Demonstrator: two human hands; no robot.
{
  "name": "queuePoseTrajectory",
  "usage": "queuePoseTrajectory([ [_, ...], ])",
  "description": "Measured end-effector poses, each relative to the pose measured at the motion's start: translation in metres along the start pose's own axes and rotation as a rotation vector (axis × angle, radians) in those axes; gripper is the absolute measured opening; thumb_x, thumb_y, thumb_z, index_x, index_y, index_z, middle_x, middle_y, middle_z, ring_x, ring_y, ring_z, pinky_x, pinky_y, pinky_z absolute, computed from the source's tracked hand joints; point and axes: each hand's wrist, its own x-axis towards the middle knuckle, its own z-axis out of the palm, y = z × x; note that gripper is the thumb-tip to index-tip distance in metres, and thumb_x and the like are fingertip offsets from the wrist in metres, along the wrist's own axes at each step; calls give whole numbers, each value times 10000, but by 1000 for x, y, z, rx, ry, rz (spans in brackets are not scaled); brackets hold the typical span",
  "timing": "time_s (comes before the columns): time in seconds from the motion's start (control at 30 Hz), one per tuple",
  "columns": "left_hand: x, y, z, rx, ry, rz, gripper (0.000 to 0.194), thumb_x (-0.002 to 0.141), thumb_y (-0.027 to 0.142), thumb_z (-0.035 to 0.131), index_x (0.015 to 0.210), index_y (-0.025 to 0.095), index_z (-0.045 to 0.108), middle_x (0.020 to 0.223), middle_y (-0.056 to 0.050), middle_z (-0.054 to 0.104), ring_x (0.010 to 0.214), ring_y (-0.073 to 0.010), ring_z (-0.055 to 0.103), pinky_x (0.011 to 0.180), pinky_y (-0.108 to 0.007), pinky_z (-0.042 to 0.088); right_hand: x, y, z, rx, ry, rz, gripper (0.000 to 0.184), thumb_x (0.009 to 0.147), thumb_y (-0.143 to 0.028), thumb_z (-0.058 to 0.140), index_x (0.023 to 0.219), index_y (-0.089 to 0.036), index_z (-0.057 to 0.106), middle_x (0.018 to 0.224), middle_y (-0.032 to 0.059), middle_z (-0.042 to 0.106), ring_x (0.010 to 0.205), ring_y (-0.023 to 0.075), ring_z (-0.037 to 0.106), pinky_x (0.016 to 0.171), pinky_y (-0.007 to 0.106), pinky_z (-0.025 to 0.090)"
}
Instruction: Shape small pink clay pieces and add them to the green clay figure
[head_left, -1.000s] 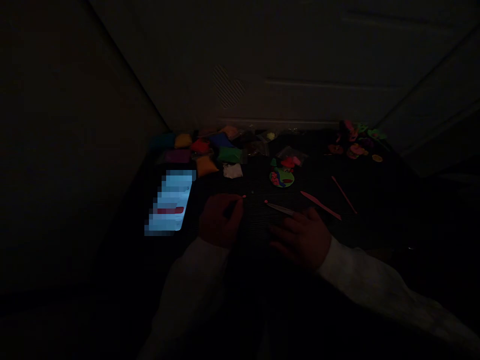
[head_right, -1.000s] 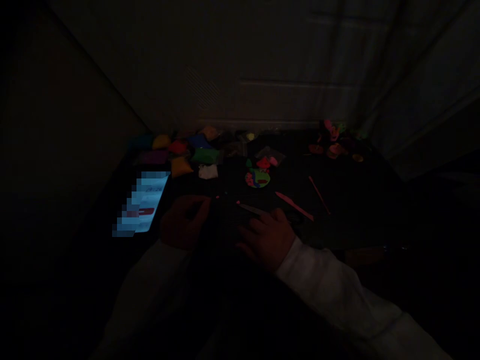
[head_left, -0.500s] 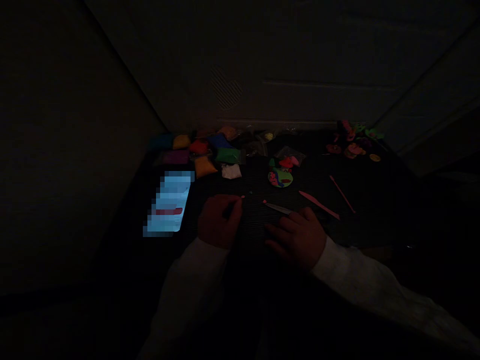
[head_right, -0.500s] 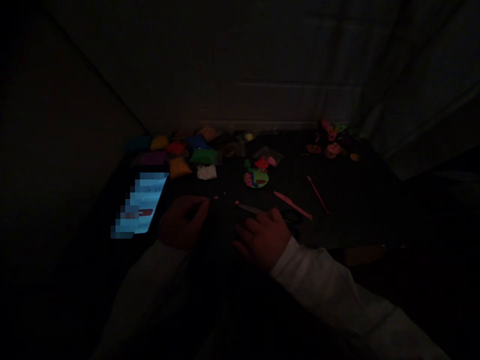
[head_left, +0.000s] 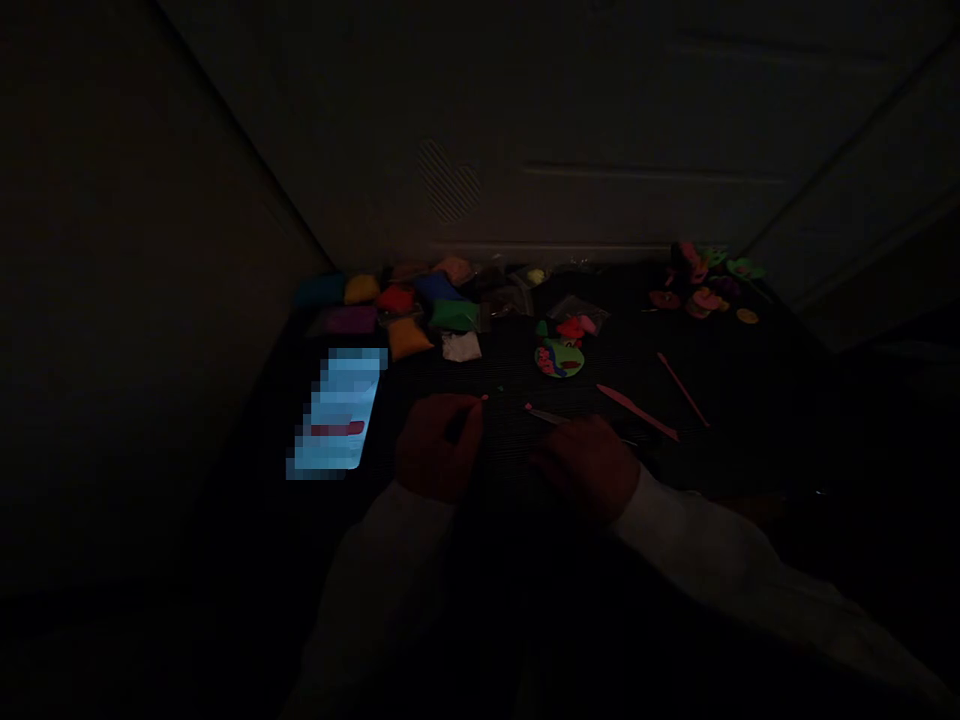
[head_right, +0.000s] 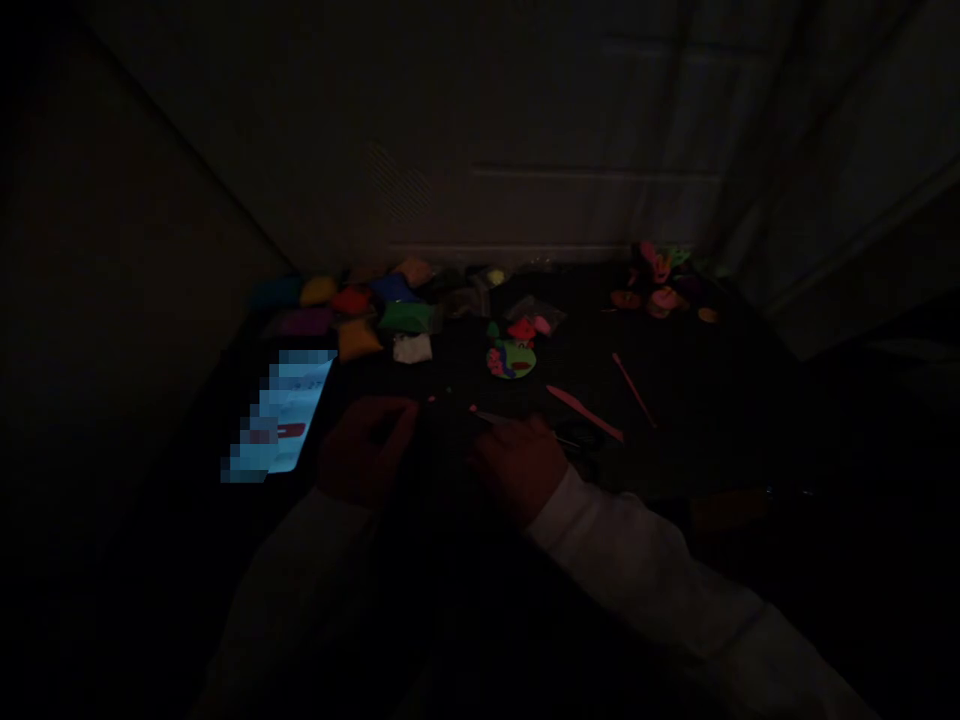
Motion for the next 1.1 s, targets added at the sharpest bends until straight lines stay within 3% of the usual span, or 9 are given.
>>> queuePoseTrajectory([
  [0.33,0,0,-1,2,-13,5,178,724,291,477,781,175,598,772,-22,607,740,-131,541,678,-258,426,-9,12,-13,214,118,69,161,799,-280,425,830,-182,549,787,15,601,717,107,543,640,222,404],
  [0.53,0,-1,0,-1,3,0,172,720,298,482,785,188,598,774,-17,605,730,-130,538,675,-256,425,-11,19,-20,258,205,7,108,766,-212,465,817,-180,554,800,12,600,761,102,544,685,227,426],
  [0.7,0,-1,-1,6,-12,2,170,722,293,481,784,184,596,773,-19,605,735,-131,535,678,-251,421,-12,19,-22,276,272,23,195,757,-208,486,940,-196,553,880,-4,617,803,95,560,716,217,441],
  [0.8,0,-2,0,7,-12,6,167,723,290,480,783,185,595,776,-17,606,733,-128,535,684,-252,420,-13,21,-22,291,252,26,217,769,-206,471,970,-206,554,907,-9,620,806,96,573,687,210,455],
  [1.1,1,1,-1,8,2,14,172,721,277,484,780,165,599,767,-25,606,738,-131,538,679,-257,422,-14,20,-18,304,190,35,135,737,-306,526,774,-184,569,744,-5,608,685,99,549,635,226,421],
])
